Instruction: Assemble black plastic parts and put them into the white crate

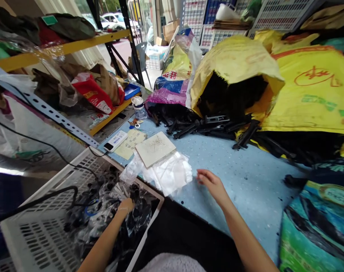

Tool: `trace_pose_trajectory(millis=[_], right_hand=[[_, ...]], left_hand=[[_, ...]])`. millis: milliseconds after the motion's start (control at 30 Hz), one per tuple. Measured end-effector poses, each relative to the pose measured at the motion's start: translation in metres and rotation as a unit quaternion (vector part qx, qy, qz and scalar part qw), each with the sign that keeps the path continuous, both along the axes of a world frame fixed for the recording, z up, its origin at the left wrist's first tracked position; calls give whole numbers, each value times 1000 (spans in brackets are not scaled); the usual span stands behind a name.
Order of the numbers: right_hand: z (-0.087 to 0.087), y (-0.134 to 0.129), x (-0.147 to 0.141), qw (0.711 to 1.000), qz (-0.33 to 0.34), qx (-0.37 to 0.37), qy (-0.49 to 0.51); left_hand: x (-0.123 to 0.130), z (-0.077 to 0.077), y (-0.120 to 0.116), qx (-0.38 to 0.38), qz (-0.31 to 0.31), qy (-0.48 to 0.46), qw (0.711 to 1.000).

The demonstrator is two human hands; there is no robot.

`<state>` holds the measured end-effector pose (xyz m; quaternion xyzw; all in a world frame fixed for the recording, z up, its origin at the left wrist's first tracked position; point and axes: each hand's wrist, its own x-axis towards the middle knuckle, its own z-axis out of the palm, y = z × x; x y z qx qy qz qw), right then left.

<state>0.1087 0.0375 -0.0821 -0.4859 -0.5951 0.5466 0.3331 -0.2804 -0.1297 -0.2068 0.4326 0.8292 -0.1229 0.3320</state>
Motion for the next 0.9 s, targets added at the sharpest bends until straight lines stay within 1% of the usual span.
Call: trace_pose_trajectory(millis=[33, 67, 100, 133, 167, 200, 233, 267, 300, 333, 367, 400, 433, 500, 533, 567, 600, 633, 700, 733, 767, 800, 833, 900], right_hand=[[7, 31, 1, 993, -9, 98, -62], [15, 65, 0, 971, -22, 198, -129], [25, 99, -1, 941, -45, 273, -194], [35, 133, -2, 905, -62, 329, -262], [46, 164, -3, 866, -83, 368, -328], [56, 191, -4, 832, -90, 390, -383], [65, 212, -5, 807, -83, 400, -426], [73, 228, -4, 790, -71, 403, -457], [79, 236, -3, 781, -56, 402, -475], [83, 237, 0, 781, -46, 401, -477], [86, 232, 3, 790, -46, 401, -463], [88, 221, 7, 806, -54, 401, -432], [88, 204, 10, 831, -64, 398, -384], [85, 157, 16, 890, -83, 366, -258], [82, 129, 18, 920, -84, 330, -194], [79, 101, 19, 942, -92, 286, -147], [75, 74, 20, 953, -93, 258, -131], [73, 50, 22, 957, -79, 247, -126], [70, 13, 27, 973, -19, 208, -95], [69, 1, 32, 980, 6, 182, -76], [69, -6, 38, 985, 15, 159, -62], [70, -9, 44, 987, 7, 148, -65], [71, -8, 49, 984, -10, 155, -86], [72, -1, 56, 966, -44, 207, -147]], left_hand=[[11, 7, -3, -15, -16, -24, 999], [23, 16, -6, -24, -32, -49, 998], [36, 28, -7, -28, -47, -84, 995], [49, 42, -7, -30, -58, -137, 988], [63, 57, -4, -31, -62, -211, 975], [77, 74, 1, -33, -61, -298, 952], [91, 91, 9, -33, -56, -389, 919], [104, 108, 20, -27, -51, -468, 882], [116, 123, 34, -9, -46, -527, 848], [127, 136, 50, 25, -42, -559, 827], [138, 147, 68, 76, -36, -573, 816], [149, 156, 88, 139, -24, -572, 808], [160, 161, 107, 212, -9, -563, 799], [184, 168, 144, 353, 8, -539, 765], [198, 169, 159, 402, 3, -536, 742], [212, 170, 171, 429, -8, -544, 721], [226, 170, 179, 438, -18, -558, 705], [240, 170, 184, 429, -18, -575, 696], [261, 171, 184, 390, 10, -601, 698], [268, 171, 180, 368, 29, -607, 704], [273, 171, 174, 345, 43, -611, 711], [275, 171, 168, 322, 49, -617, 716], [277, 171, 161, 297, 49, -625, 720], [278, 171, 151, 251, 50, -642, 723]])
